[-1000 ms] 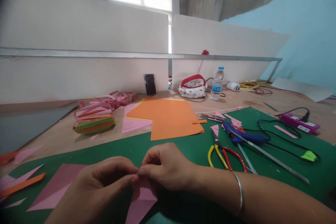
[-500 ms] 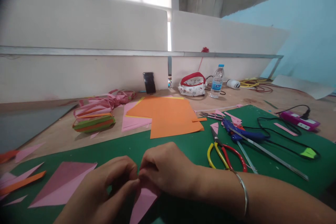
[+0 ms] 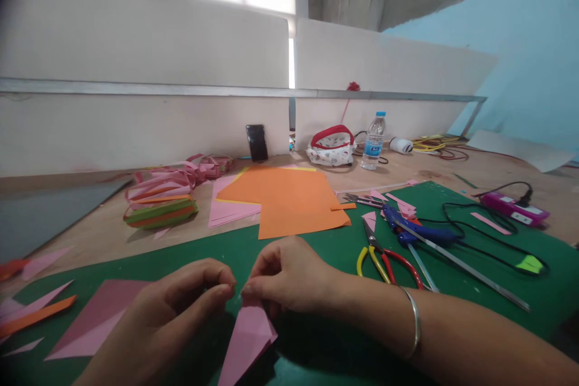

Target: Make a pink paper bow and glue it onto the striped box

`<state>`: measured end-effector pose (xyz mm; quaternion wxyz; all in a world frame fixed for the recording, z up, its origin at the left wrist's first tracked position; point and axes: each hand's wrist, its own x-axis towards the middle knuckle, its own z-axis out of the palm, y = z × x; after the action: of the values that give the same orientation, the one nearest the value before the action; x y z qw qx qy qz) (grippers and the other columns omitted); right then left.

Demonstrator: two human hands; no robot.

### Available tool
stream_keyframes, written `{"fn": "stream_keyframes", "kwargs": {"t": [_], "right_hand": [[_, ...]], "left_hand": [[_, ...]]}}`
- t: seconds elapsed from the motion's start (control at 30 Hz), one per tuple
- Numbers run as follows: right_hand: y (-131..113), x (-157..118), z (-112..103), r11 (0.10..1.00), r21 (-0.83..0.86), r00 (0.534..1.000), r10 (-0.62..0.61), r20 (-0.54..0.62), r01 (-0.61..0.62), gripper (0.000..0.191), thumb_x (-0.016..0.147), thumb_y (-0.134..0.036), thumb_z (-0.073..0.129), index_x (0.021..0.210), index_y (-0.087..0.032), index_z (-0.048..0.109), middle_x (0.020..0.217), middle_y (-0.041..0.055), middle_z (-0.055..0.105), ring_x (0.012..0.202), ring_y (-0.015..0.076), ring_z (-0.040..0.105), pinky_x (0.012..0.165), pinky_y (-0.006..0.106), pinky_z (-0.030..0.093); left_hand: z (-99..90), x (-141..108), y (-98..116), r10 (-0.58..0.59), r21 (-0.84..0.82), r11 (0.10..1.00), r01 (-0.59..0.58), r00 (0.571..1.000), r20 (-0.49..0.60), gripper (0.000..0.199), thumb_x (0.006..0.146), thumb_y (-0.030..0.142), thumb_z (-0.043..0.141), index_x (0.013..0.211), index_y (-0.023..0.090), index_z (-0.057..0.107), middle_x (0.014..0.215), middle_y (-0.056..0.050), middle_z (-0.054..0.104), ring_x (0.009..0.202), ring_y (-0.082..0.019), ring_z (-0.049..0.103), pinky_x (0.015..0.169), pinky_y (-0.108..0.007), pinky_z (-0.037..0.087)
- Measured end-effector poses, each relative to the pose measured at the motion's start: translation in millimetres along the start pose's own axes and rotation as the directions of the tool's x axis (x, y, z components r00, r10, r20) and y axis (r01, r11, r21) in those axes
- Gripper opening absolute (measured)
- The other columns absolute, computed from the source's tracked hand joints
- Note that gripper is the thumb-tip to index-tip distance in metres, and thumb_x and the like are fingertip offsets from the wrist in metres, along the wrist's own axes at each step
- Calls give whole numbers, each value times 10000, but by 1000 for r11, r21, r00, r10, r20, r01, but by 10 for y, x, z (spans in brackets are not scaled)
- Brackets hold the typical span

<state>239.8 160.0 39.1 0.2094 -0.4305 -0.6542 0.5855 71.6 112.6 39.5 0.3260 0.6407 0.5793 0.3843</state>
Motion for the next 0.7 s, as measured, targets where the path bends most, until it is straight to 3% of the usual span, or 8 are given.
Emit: {"fn": "stream_keyframes", "kwargs": {"t": [0.17, 0.27, 0.37, 0.47, 0.57, 0.7], "right_hand": [[22, -4, 34, 1000, -3, 1000, -10, 25, 10, 42, 691, -124, 575, 660, -142, 595, 454, -52, 530, 381, 57, 477, 355, 133, 357], [33, -5, 64, 995, -85, 999, -44, -10, 43, 57, 679, -104, 566, 644, -141, 591, 500, -37, 555, 418, 60, 495, 376, 134, 362], [33, -16, 82, 983, -170, 997, -69, -23, 64, 54, 689, -124, 606, 638, -137, 594, 543, -22, 581, 457, 63, 510, 400, 133, 358], [29, -34, 81, 988, -148, 999, -40, 24, 43, 90, 707, -162, 644, 637, -136, 592, 555, -21, 585, 463, 65, 514, 404, 135, 358], [32, -49, 60, 997, -72, 993, 13, 116, -5, 129, 712, -196, 665, 635, -139, 578, 541, -35, 563, 449, 66, 512, 388, 137, 360], [39, -55, 17, 997, -76, 985, 42, 168, -30, 157, 724, -221, 661, 624, -145, 566, 502, -49, 528, 421, 61, 498, 354, 126, 333]], "left_hand": [[38, -17, -44, 60, 118, 991, -68, 995, 78, 115, 771, 297, 581, 675, 249, 623, 700, 24, 670, 686, -178, 600, 660, -251, 427], [23, -33, -72, 122, 202, 969, -141, 987, 101, 174, 806, 314, 554, 656, 240, 602, 683, 20, 654, 665, -168, 595, 650, -253, 417], [-8, -40, -136, 232, 323, 902, -288, 952, 201, 254, 879, 335, 432, 701, 230, 579, 728, -6, 629, 675, -169, 580, 621, -266, 401], [-20, -29, -197, 261, 461, 800, -383, 915, 308, 315, 906, 326, 314, 720, 217, 543, 766, -47, 602, 691, -198, 555, 594, -299, 386], [4, -16, -224, 217, 503, 771, -391, 904, 369, 339, 906, 326, 240, 704, 218, 490, 739, -62, 580, 653, -204, 528, 576, -316, 387], [92, -45, -228, 197, 435, 827, -357, 908, 371, 351, 914, 358, 185, 688, 237, 426, 750, -60, 563, 654, -196, 509, 594, -322, 397]]}}
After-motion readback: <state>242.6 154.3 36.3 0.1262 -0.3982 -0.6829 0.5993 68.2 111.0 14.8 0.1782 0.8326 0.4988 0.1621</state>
